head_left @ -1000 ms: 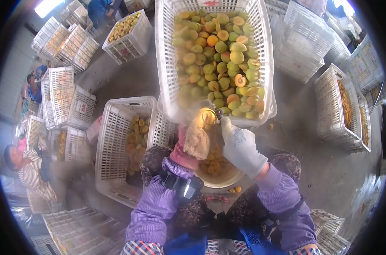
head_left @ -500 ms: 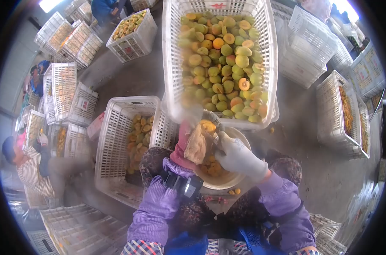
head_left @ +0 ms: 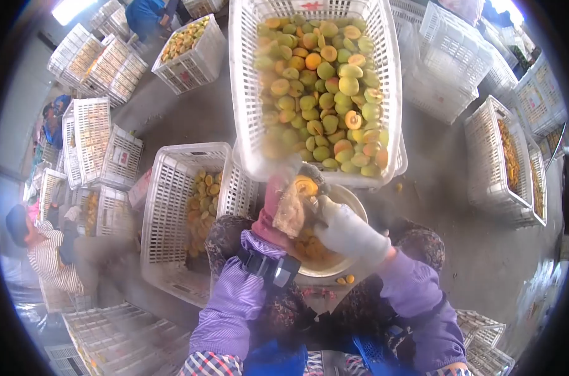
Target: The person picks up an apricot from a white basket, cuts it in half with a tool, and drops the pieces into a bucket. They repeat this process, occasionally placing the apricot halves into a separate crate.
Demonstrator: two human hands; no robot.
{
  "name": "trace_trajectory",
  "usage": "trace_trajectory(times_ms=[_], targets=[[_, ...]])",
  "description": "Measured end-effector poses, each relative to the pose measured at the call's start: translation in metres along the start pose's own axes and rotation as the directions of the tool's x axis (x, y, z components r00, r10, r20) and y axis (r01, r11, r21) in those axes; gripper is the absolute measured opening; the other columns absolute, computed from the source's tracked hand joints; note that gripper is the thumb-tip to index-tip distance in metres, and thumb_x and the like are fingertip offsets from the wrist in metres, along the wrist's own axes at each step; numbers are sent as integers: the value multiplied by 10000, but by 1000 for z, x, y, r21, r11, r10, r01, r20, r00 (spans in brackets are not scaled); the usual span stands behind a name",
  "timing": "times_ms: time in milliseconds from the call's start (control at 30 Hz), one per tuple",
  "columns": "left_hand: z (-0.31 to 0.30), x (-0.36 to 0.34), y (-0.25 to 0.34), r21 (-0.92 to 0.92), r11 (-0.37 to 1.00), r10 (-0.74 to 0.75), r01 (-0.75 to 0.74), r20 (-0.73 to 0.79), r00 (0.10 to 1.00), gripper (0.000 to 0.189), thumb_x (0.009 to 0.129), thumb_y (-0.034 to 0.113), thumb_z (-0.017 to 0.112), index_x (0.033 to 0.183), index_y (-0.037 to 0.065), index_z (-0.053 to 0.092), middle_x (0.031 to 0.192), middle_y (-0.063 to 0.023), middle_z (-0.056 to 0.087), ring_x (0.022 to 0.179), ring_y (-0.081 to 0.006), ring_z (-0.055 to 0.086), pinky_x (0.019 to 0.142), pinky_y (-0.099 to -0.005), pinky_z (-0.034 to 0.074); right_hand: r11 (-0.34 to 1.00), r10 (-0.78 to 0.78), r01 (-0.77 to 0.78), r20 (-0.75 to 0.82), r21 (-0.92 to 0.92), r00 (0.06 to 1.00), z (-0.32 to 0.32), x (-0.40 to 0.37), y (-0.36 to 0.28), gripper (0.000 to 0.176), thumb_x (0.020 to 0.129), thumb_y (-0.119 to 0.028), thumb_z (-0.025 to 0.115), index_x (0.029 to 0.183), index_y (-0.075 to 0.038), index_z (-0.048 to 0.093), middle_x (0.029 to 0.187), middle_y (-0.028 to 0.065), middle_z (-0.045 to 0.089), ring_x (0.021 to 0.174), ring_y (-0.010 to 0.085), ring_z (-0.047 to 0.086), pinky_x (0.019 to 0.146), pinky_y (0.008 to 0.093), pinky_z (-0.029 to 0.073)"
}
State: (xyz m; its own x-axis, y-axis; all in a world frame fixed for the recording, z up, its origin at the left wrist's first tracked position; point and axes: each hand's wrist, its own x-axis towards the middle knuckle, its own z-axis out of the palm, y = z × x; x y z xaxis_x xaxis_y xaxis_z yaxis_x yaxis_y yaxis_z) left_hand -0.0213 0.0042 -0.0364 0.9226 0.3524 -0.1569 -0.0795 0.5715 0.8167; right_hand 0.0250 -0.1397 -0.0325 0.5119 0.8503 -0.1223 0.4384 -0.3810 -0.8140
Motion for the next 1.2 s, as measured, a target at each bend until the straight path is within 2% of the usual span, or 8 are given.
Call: trace_trajectory(times_ms=[300,367,433,467,567,633,933,1200], targets=[[-75,7,-32,369,899,240,-237,39,970,324,1012,331,434,948,42,564,852,-94,605,763,-220,599,667,-328,502,832,93,-336,486,441,869,-42,-14,-28,288,903,-235,579,1015,28,542,691,143,633,653,234,655,602,344,509],[-85,6,-6,775,526,434,-351,111,894,297,998,319,460,1000,43,568,881,-92,623,796,-220,609,696,-335,499,995,-90,72,293,72,952,-11,-21,22,272,894,-209,585,1027,23,530,707,158,641,682,274,664,602,367,507],[-63,-21,52,524,768,391,-367,70,918,255,954,239,503,1094,35,566,976,-106,633,907,-238,608,808,-346,487,951,-161,225,282,-211,946,0,-36,39,264,894,-208,563,1021,18,520,731,166,648,699,310,664,592,397,505],[-63,-34,75,-93,967,245,-237,81,966,274,924,164,519,1156,26,562,1055,-120,634,995,-257,600,893,-351,474,893,-197,288,276,-346,941,5,-43,48,260,893,-208,552,1019,16,515,744,170,652,707,329,664,588,413,503],[-132,-47,93,993,91,505,-76,20,863,411,880,268,588,1193,3,576,1064,-168,643,1013,-343,601,926,-399,458,856,66,155,402,-493,913,1,-53,39,274,905,-241,509,1026,3,482,731,145,653,686,305,670,551,423,498],[-148,-44,107,974,-130,411,183,-115,904,487,847,326,624,1199,-9,588,1081,-187,639,1019,-368,603,935,-415,454,865,87,125,389,-487,917,-3,-56,36,267,894,-217,518,1036,5,477,728,136,654,672,303,668,547,414,499],[-2,87,58,929,-359,-205,-87,12,979,471,874,214,565,1325,89,515,1235,-203,587,1094,-330,592,1000,-393,455,811,-127,122,32,-572,991,-28,-59,19,272,839,-172,572,1040,-15,478,612,74,617,482,264,618,452,418,480],[-32,137,15,907,-415,-135,-79,25,991,338,870,270,567,1126,59,629,1096,-183,644,987,-353,636,857,-430,513,721,-155,130,25,-680,988,-44,-57,16,175,874,-202,558,975,-68,509,640,57,601,516,210,633,403,362,453]])
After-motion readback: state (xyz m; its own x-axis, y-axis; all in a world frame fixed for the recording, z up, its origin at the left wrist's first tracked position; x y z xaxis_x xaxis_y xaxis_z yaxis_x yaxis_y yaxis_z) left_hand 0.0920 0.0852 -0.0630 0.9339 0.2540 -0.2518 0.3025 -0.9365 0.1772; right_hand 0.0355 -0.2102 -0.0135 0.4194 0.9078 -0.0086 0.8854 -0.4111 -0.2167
